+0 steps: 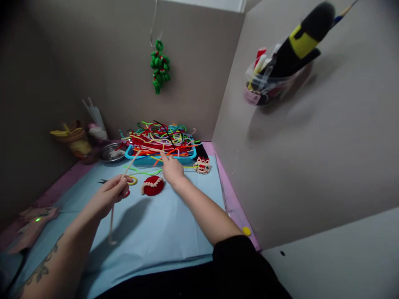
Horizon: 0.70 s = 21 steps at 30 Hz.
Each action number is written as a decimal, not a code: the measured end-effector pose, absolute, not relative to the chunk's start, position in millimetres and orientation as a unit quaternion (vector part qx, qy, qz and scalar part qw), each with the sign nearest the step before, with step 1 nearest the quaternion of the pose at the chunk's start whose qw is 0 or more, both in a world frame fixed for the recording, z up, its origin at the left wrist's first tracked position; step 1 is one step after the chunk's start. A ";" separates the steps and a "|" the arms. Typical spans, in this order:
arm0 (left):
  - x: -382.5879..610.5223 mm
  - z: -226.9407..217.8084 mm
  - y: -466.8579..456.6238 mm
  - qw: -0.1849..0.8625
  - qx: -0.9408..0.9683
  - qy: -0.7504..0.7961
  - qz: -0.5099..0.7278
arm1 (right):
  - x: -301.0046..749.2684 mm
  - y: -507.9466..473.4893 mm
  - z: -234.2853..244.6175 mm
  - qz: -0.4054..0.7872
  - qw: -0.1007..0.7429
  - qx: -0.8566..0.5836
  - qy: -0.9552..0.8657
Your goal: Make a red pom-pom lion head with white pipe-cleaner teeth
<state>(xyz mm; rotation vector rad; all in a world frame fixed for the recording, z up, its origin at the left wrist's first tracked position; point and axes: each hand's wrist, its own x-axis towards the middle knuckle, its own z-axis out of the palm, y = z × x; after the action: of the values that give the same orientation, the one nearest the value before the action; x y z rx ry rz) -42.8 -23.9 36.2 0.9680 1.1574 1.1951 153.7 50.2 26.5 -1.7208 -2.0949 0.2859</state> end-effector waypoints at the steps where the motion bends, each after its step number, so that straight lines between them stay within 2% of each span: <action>1: -46.0 35.2 -22.7 0.575 0.403 0.487 0.520 | 154.2 61.4 26.3 0.058 0.153 -0.627 -0.761; 4: -53.0 32.1 -22.3 0.570 0.410 0.465 0.540 | 148.2 93.4 30.2 0.011 0.042 -0.639 -0.768; 7: -60.4 24.9 -21.4 0.563 0.421 0.452 0.549 | 138.9 123.7 44.9 0.009 0.012 -0.635 -0.773; 11: -71.5 16.3 -14.9 0.575 0.357 0.444 0.587 | 130.4 162.7 77.0 -0.013 0.018 -0.623 -0.782; 14: -76.6 15.5 -10.2 0.579 0.315 0.443 0.609 | 123.8 184.9 93.3 -0.048 0.056 -0.608 -0.791; 16: -78.6 16.2 -8.8 0.578 0.300 0.444 0.616 | 118.3 192.4 93.1 -0.057 0.081 -0.582 -0.807; 21: -82.0 15.7 -8.7 0.574 0.279 0.451 0.623 | 106.2 186.7 64.4 0.005 0.066 -0.548 -0.834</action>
<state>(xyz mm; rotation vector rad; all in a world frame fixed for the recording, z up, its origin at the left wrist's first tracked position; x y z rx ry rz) -82.0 -8.7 15.7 0.6543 1.0577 1.4599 106.2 186.7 64.4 -1.6539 -2.5152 0.0136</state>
